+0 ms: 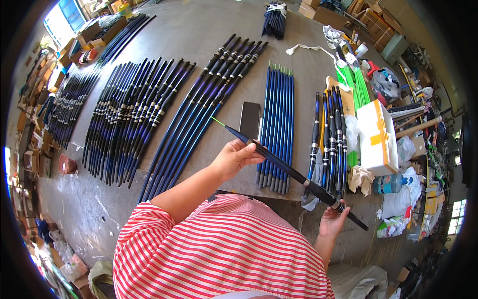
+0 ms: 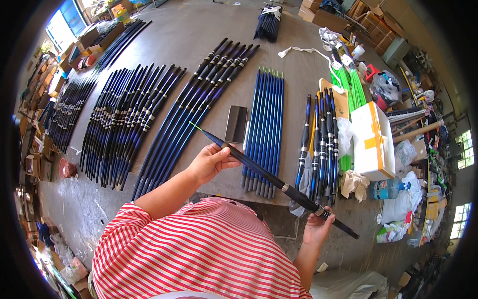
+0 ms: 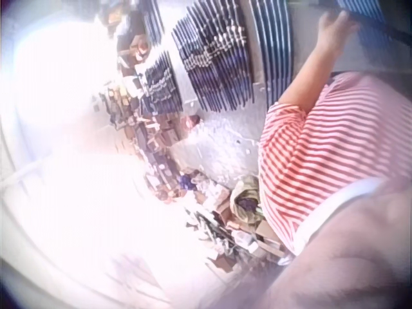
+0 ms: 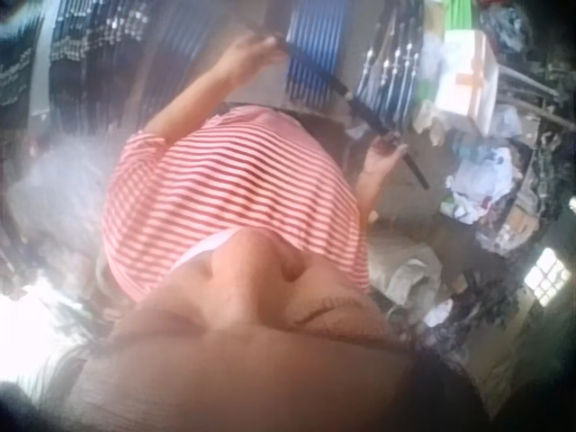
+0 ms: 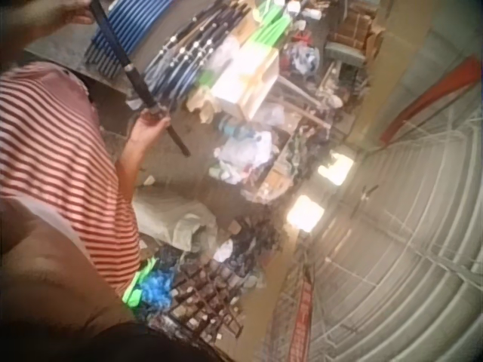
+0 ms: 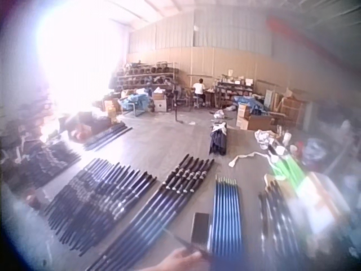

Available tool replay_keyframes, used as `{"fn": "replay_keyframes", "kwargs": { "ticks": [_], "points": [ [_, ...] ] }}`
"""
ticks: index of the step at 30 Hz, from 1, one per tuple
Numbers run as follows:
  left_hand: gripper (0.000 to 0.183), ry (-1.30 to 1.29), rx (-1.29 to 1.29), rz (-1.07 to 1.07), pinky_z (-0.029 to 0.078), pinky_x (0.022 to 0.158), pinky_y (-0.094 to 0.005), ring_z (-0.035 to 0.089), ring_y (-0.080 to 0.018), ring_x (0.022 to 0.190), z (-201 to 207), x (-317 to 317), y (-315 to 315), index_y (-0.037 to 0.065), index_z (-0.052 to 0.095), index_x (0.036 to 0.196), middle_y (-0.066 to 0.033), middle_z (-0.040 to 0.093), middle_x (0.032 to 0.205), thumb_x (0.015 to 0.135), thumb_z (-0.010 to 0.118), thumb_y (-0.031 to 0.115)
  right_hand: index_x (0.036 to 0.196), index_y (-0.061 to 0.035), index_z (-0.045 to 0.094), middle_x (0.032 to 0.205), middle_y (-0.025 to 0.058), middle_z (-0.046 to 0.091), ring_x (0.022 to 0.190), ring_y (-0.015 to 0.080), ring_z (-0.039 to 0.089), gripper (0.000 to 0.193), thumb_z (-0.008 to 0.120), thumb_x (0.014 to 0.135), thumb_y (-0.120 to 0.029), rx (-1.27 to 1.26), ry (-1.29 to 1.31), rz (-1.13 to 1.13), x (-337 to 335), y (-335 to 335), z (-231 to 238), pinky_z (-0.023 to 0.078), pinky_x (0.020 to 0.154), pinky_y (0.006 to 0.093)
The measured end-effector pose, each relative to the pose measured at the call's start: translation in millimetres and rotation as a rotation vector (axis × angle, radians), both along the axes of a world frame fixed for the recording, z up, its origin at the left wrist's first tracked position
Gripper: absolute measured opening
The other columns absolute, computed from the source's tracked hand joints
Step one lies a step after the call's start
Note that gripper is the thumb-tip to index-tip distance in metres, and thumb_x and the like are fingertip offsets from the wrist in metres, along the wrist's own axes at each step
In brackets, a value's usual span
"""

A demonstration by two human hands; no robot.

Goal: The person picks up a fishing rod from a group of rods on a table, wipes their hand over the rod's surface, and then places the rod back onto the table. They repeat this for multiple fishing rods.

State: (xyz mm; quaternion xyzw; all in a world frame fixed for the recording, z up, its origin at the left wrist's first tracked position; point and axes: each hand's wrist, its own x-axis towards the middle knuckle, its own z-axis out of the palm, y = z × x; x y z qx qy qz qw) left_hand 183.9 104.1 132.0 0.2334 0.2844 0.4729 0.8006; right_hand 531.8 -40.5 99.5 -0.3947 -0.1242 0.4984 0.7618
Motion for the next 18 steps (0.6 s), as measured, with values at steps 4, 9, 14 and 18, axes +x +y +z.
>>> {"fn": "replay_keyframes", "kwargs": {
  "ticks": [4, 9, 14, 18],
  "points": [
    [0.056, 0.146, 0.101, -0.092, 0.044, 0.089, -0.0366, 0.056, -0.0236, 0.099, -0.6, -11.8, -1.1, 0.002, 0.039, 0.124, -0.0134, 0.057, 0.106, 0.076, 0.066, 0.014, 0.1, -0.0093, 0.053, 0.087, 0.0169, 0.063, 0.054, 0.0177, 0.059, 0.033, 0.051, 0.086, -0.039, -0.046, -0.049, -0.069, 5.9, 0.8, 13.3, 0.048, 0.05, 0.0232],
    [0.094, 0.124, 0.19, 0.071, 0.027, 0.101, -0.0448, 0.035, -0.0316, 0.122, -31.1, -75.6, 33.2, 0.006, 0.012, 0.137, -0.021, 0.031, 0.134, 0.069, 0.069, 0.039, 0.098, -0.009, 0.053, 0.09, 0.0194, 0.062, 0.053, 0.0161, 0.058, 0.03, 0.05, 0.086, -0.037, -0.064, -0.106, -0.067, 24.6, -10.1, 16.4, 0.047, 0.049, 0.0223],
    [0.063, 0.453, 0.359, -0.306, 0.029, 0.1, -0.0398, 0.041, -0.0249, 0.119, -4.6, -71.7, 42.6, -0.001, 0.051, 0.115, -0.0152, 0.049, 0.121, 0.086, 0.036, 0.053, 0.097, -0.009, 0.053, 0.089, 0.0191, 0.062, 0.055, 0.0143, 0.058, 0.03, 0.05, 0.087, -0.037, -0.081, -0.073, -0.074, 31.1, -11.4, 15.6, 0.047, 0.049, 0.0224],
    [0.046, 0.549, 0.371, -0.696, 0.048, 0.065, -0.0293, 0.058, -0.0184, 0.077, 8.5, -49.8, 32.9, -0.003, 0.057, 0.106, -0.011, 0.06, 0.093, 0.088, 0.047, 0.038, 0.097, -0.0091, 0.053, 0.089, 0.0188, 0.062, 0.056, 0.0136, 0.058, 0.03, 0.048, 0.088, -0.037, -0.088, -0.127, -0.036, 29.5, -6.1, 24.8, 0.047, 0.047, 0.0219]
  ]
}}
